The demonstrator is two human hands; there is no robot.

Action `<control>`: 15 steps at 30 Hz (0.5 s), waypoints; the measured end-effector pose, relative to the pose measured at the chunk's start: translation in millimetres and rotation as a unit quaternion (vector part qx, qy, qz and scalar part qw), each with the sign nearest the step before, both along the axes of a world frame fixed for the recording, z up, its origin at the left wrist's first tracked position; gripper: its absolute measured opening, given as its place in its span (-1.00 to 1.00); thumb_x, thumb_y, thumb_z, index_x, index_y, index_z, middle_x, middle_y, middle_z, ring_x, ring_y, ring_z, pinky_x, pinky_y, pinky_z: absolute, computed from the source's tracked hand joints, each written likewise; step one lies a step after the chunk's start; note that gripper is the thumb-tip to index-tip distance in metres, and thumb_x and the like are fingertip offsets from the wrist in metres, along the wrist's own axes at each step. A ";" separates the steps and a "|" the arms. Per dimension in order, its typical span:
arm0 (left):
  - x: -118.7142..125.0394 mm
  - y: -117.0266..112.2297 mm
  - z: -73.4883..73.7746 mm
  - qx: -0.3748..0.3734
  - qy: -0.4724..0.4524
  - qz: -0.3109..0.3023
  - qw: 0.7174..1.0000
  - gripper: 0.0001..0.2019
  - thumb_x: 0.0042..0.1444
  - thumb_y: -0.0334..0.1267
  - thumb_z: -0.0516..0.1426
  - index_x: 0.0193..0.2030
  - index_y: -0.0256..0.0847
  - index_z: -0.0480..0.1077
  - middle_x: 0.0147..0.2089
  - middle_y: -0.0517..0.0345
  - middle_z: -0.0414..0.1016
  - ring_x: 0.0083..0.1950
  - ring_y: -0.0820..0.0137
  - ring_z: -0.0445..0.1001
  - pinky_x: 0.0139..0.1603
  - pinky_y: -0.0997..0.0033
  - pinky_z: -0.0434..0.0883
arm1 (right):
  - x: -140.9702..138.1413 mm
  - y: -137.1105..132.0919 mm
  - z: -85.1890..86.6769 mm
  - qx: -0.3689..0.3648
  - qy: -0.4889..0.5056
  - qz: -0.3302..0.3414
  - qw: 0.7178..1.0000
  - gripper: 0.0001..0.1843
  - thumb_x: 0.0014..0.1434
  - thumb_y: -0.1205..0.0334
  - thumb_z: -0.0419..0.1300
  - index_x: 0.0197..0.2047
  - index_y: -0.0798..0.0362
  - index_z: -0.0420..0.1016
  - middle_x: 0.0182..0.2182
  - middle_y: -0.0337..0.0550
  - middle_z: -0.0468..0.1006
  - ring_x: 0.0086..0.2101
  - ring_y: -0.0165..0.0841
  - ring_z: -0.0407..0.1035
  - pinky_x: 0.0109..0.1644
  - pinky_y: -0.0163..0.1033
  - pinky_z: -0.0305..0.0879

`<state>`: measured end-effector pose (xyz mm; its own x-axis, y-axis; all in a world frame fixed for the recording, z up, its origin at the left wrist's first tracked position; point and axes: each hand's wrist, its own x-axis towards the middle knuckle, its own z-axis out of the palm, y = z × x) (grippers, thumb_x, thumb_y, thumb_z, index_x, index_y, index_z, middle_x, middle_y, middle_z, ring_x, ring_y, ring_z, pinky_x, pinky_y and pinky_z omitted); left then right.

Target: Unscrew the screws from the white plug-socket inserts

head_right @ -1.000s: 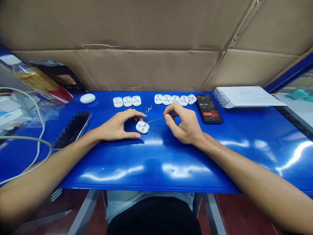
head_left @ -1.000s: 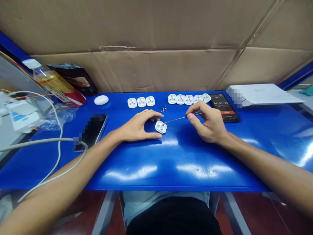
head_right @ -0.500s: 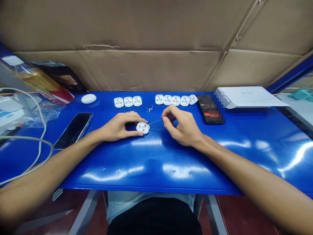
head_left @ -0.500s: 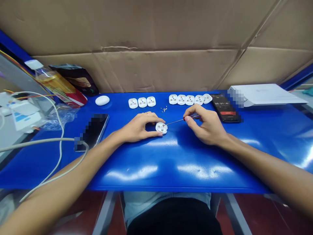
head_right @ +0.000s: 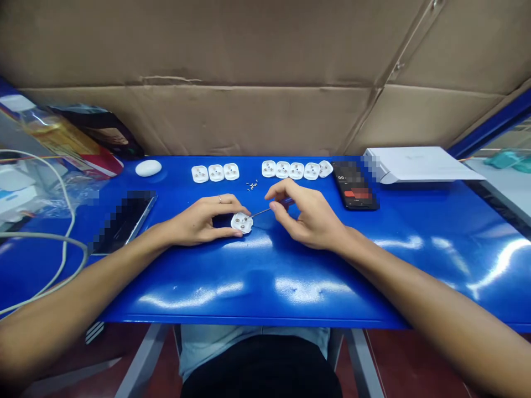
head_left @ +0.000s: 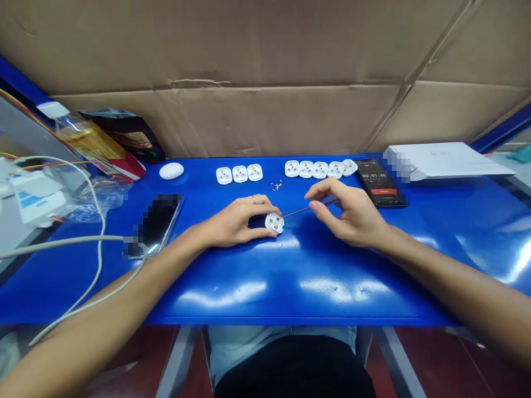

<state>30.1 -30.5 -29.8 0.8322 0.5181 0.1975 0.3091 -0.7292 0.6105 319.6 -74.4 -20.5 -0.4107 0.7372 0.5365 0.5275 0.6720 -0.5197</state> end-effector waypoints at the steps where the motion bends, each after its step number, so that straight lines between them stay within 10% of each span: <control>1: -0.2 0.4 -0.1 -0.001 -0.001 0.000 1.000 -0.61 0.37 -0.02 0.29 0.22 -0.15 0.56 0.10 -0.02 0.59 0.07 0.23 0.59 0.13 0.31 0.48 | 0.8 0.5 0.2 0.011 0.000 0.011 1.000 -0.84 0.36 0.30 0.22 -0.01 -0.06 0.47 -0.14 -0.11 0.69 -0.22 -0.22 0.61 -0.13 -0.13 0.55; 15: -0.7 3.0 -3.2 0.005 -0.008 0.019 1.000 -0.58 0.36 -0.01 0.30 0.25 -0.14 0.54 0.10 0.00 0.64 0.11 0.20 0.58 0.16 0.23 0.46 | -2.4 1.7 -5.3 0.021 0.033 -0.017 0.999 -0.83 0.29 0.28 0.25 -0.05 -0.06 0.42 -0.22 -0.12 0.65 -0.28 -0.23 0.58 -0.20 -0.13 0.56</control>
<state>29.5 -27.5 -33.0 0.8091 0.5467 0.2155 0.3264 -0.7230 0.6089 317.3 -72.6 -25.9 -0.3489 0.7262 0.5924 0.5165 0.6765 -0.5250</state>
